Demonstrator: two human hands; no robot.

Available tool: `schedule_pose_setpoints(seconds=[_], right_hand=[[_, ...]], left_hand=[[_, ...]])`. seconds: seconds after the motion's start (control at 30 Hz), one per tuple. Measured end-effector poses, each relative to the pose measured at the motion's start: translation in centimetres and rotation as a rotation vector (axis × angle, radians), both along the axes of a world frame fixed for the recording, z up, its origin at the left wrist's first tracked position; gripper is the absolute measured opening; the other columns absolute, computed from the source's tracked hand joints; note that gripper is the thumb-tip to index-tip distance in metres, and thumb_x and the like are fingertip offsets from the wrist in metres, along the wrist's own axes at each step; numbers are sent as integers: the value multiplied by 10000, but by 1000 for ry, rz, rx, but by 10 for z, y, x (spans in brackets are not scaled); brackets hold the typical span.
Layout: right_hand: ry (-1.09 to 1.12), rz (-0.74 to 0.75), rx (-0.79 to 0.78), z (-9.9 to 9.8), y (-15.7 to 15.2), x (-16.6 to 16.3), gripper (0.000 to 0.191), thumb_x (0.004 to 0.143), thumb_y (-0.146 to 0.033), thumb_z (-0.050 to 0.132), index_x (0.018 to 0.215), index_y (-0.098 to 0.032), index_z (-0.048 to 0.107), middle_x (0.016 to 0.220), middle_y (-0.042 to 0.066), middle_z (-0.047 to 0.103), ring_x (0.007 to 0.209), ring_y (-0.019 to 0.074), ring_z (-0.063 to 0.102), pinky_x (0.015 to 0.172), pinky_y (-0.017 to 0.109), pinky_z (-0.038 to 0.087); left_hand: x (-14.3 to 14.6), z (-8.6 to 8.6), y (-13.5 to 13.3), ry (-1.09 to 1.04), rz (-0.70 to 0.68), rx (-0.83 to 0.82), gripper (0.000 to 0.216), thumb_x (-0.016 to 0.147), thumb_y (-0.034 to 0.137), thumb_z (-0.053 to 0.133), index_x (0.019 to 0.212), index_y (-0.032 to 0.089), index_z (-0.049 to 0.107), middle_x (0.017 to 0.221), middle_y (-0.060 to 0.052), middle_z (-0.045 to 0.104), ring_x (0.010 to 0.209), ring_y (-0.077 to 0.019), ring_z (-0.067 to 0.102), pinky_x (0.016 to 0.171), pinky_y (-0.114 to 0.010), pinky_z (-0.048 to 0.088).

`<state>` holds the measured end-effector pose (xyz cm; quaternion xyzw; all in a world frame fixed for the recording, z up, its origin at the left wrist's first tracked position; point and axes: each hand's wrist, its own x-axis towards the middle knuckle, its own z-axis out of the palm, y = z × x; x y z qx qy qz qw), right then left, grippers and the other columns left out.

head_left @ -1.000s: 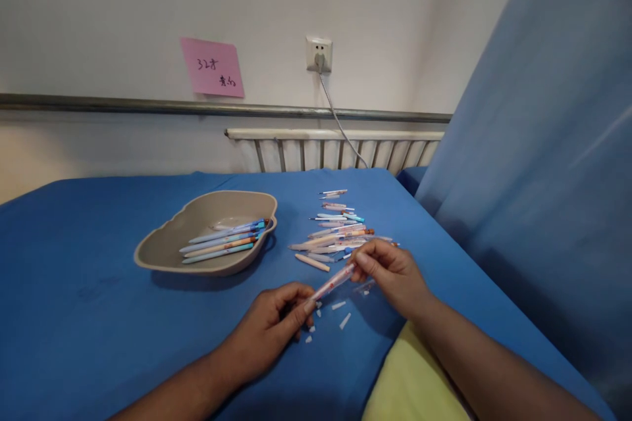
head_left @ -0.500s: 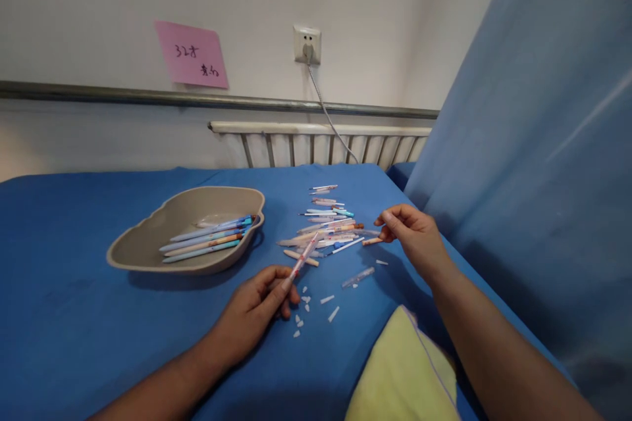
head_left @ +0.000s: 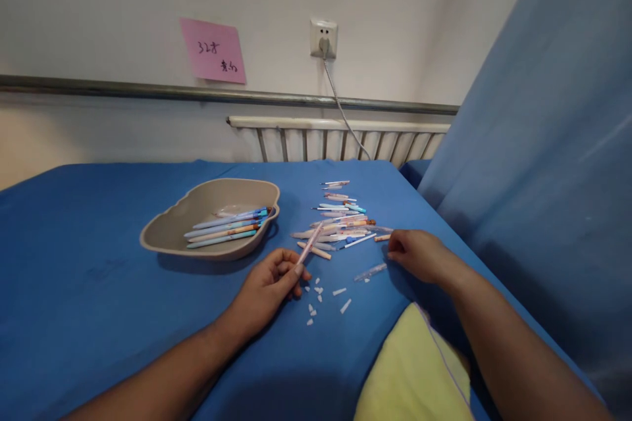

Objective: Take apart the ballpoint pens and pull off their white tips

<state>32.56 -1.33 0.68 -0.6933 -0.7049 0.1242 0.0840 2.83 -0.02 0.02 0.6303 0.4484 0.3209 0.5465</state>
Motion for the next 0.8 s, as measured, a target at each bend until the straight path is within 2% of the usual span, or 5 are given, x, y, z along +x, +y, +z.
schedule_pose_setpoints(seconds=[0.27,0.43,0.5,0.63,0.8], right_hand=[[-5,90,-15,-5,-3,-9,128,729,-115,545,772,-183,645,751,47,675,689,176,585,584,248,323],[53,77,78,-5,1,-12,153,782,-132,493,824,-165,637,827,78,677,746,189,602,642,265,381],[293,58,169,-3,2,-18,137,823,-199,489,856,-172,619,820,67,667,752,181,607,662,269,417],[1100,62,198,4,-4,-40,178,796,-369,598,821,-194,578,674,-2,632,645,155,624,641,281,489],[1393,51,168,10,-14,-66,236,720,-391,710,752,-185,600,632,-9,649,604,138,637,612,266,510]], left_hand=[[-1,-1,-1,-7,-6,-12,190,806,319,581,865,173,476,733,-3,645,554,-102,552,554,-228,429],[-1,0,-3,-23,-22,-14,192,794,316,597,860,178,481,729,3,642,555,-103,550,551,-223,430],[-1,-2,-4,-18,-38,0,191,796,320,602,857,177,492,734,1,641,570,-106,551,566,-227,438],[-1,-4,-7,32,-97,64,166,822,318,592,872,173,529,755,-9,643,628,-118,560,613,-239,452],[-1,-2,-12,67,-165,100,150,849,317,568,893,174,550,767,-9,651,648,-119,555,626,-234,446]])
